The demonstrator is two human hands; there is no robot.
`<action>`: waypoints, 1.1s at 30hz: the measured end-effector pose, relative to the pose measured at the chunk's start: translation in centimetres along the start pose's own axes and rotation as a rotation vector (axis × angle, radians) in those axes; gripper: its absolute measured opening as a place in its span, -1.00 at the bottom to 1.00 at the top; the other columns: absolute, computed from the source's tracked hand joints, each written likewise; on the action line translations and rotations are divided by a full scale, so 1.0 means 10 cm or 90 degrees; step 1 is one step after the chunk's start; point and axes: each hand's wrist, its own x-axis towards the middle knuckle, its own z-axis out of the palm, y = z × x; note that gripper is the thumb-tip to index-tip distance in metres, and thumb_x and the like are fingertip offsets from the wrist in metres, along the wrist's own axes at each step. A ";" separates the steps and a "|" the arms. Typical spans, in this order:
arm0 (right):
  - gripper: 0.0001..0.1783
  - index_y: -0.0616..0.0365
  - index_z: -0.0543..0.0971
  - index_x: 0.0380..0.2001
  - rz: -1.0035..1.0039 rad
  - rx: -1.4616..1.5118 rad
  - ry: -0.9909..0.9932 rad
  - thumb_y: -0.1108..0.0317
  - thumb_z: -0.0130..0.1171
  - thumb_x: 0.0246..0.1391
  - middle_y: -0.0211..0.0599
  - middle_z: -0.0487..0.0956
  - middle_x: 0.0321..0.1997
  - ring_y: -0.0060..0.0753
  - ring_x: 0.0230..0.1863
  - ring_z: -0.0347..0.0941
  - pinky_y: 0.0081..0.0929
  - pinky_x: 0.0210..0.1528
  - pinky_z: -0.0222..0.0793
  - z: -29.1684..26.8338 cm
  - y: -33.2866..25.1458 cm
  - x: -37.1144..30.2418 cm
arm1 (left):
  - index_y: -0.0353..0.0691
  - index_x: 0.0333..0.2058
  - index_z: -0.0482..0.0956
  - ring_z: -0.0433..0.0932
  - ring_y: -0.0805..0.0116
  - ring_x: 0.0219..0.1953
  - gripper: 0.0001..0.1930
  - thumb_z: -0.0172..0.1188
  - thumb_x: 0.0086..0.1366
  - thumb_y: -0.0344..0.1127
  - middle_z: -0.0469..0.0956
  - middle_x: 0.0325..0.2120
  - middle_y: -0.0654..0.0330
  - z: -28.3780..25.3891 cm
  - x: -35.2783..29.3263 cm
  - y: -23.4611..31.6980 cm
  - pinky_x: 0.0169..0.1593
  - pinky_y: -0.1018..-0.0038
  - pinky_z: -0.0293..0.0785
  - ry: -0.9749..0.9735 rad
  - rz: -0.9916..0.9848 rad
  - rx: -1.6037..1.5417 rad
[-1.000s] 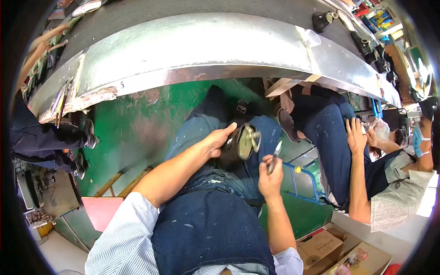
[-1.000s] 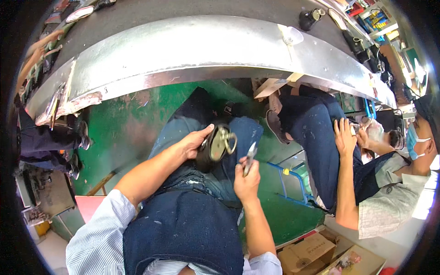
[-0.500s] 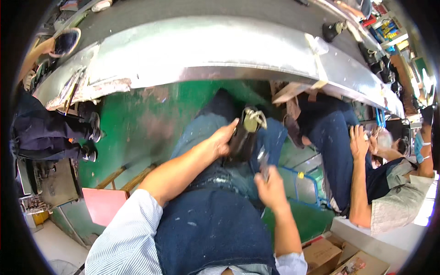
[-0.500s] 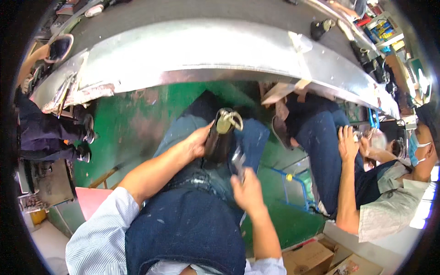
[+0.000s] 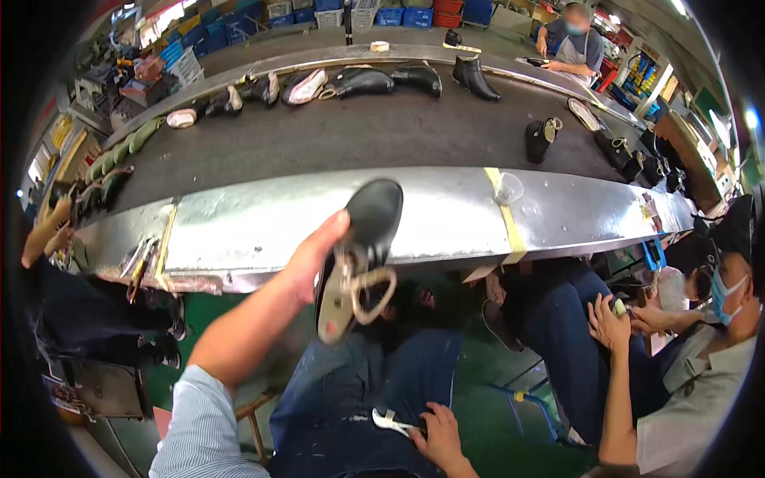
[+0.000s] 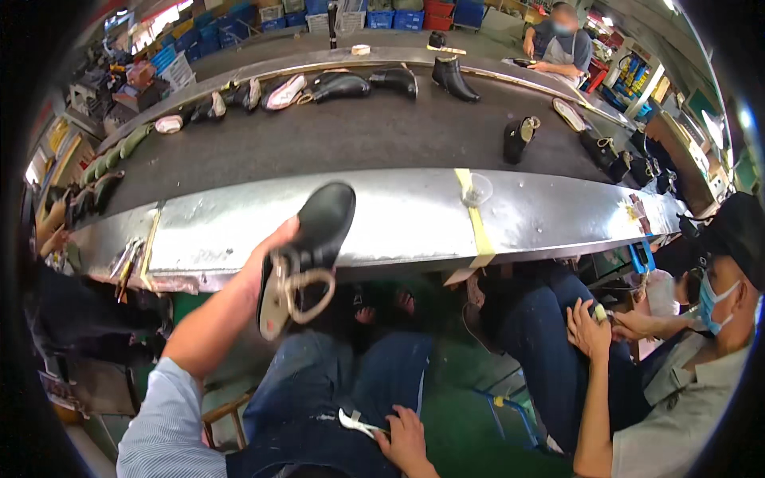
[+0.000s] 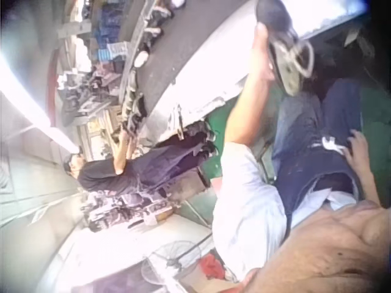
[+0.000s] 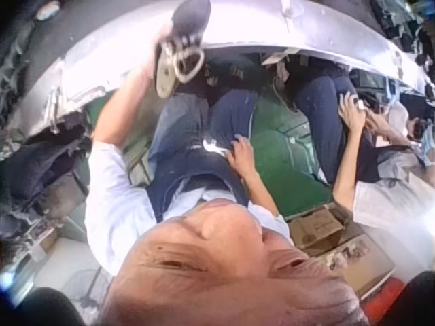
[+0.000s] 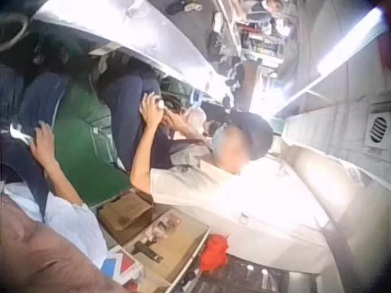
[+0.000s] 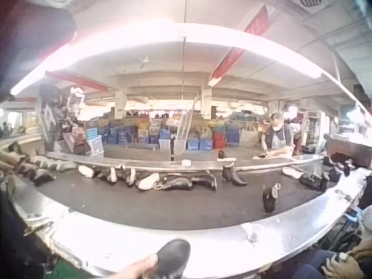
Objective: The person is lasting shoes by manually pulling and securing the upper over the last using lasting pincers.
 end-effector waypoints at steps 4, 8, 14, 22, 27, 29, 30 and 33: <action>-0.55 0.20 0.51 -0.18 -0.010 -0.008 0.046 0.11 0.34 -0.01 0.00 0.48 0.09 0.12 0.07 0.41 -0.05 0.05 0.36 0.10 0.19 0.13 | -0.16 0.14 0.42 0.58 0.25 -0.06 -0.45 -0.01 0.40 0.15 0.54 0.00 0.12 -0.02 1.71 0.69 0.05 0.28 0.52 -0.176 0.000 0.127; -0.57 0.16 0.53 -0.16 0.099 0.111 -0.040 0.17 0.37 -0.07 -0.02 0.45 0.13 0.16 0.15 0.35 -0.04 0.15 0.29 0.05 0.30 0.31 | -0.11 0.11 0.49 0.58 0.35 -0.05 -0.27 -0.15 0.34 0.41 0.59 -0.03 0.29 1.11 2.60 1.04 0.02 0.35 0.50 0.003 -0.080 0.261; -0.57 0.12 0.53 -0.18 0.101 0.147 0.002 0.30 0.41 -0.16 -0.08 0.48 0.09 0.11 0.13 0.37 -0.03 0.13 0.30 -0.03 0.47 0.64 | -0.30 0.26 0.22 0.52 -0.07 0.09 -0.02 0.45 -0.02 0.11 0.53 0.02 -0.15 0.48 3.62 0.20 0.18 0.25 0.41 0.054 0.304 1.068; -0.70 0.10 0.52 -0.16 0.063 0.181 -0.065 0.37 0.26 0.00 -0.05 0.45 0.15 0.02 0.16 0.37 -0.06 0.18 0.26 -0.34 0.84 1.20 | -0.34 0.27 0.14 0.49 -0.17 0.09 -0.01 0.40 0.02 0.12 0.49 0.03 -0.26 0.78 4.55 -0.01 0.16 0.21 0.41 0.023 0.352 0.994; -0.53 0.09 0.35 0.19 0.160 -0.332 -0.046 0.45 0.02 0.19 -0.15 0.23 0.38 -0.09 0.30 0.23 -0.36 0.20 0.28 -2.62 2.04 1.09 | -0.23 0.36 0.00 0.04 -0.08 0.41 -0.12 0.16 0.04 -0.51 0.13 0.31 -0.23 0.87 4.72 0.57 0.38 0.19 0.09 0.016 0.207 1.193; -0.45 0.09 0.29 0.32 0.240 -0.569 -0.003 0.48 -0.08 0.26 -0.19 0.14 0.47 -0.13 0.36 0.18 -0.47 0.21 0.28 -3.32 2.04 0.93 | -0.27 0.33 0.09 -0.12 -0.08 0.45 -0.16 0.26 0.08 -0.27 0.04 0.36 -0.17 0.85 5.15 0.59 0.40 0.07 -0.03 0.140 0.342 1.174; -0.45 0.09 0.29 0.32 0.224 -0.569 0.004 0.48 -0.08 0.26 -0.19 0.14 0.47 -0.13 0.36 0.18 -0.47 0.21 0.28 -3.34 2.04 1.06 | -0.30 0.33 0.09 -0.17 -0.10 0.45 -0.10 0.31 0.10 -0.06 0.01 0.37 -0.13 0.74 5.29 0.67 0.39 -0.09 -0.12 0.223 0.388 1.117; -0.52 0.12 0.35 0.27 0.362 0.072 0.160 0.45 -0.16 0.28 -0.16 0.16 0.47 -0.07 0.42 0.13 -0.32 0.18 0.33 -3.17 2.29 0.97 | -0.44 0.29 0.13 -0.29 -0.07 0.48 0.01 0.21 0.12 0.29 -0.12 0.41 -0.15 0.85 5.54 0.76 0.40 -0.13 -0.27 0.496 0.186 1.078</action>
